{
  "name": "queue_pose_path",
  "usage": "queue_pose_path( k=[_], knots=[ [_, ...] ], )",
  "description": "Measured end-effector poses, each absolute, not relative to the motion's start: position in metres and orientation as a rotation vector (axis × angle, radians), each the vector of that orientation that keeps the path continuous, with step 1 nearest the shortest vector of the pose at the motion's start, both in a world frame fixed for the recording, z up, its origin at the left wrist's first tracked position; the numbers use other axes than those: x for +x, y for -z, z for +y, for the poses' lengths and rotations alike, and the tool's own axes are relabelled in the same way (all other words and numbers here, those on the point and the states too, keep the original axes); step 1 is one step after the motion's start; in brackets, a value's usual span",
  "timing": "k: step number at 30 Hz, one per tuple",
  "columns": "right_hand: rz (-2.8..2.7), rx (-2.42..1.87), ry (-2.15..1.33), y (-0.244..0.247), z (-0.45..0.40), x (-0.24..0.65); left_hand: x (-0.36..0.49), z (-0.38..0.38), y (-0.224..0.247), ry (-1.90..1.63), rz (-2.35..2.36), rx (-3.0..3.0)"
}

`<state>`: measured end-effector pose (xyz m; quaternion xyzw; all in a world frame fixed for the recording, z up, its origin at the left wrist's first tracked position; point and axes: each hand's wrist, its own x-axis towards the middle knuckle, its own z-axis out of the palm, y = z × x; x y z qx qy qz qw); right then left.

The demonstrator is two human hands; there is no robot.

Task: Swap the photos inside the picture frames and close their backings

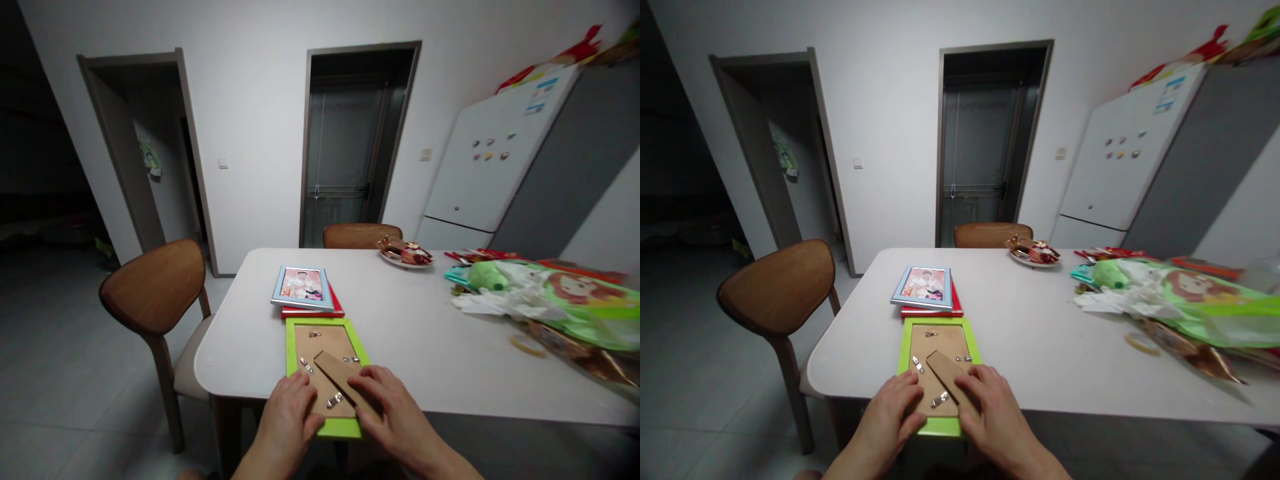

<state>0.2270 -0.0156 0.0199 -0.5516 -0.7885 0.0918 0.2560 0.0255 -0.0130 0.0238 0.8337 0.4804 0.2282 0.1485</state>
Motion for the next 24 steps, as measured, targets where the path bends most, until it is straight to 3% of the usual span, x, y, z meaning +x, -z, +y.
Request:
queue_pose_path(
  k=[24],
  knots=[
    [-2.163, -1.677, -0.077, -0.012, 0.038, 0.238, 0.026, -0.021, -0.018, -0.555, 1.346, 2.371]
  ],
)
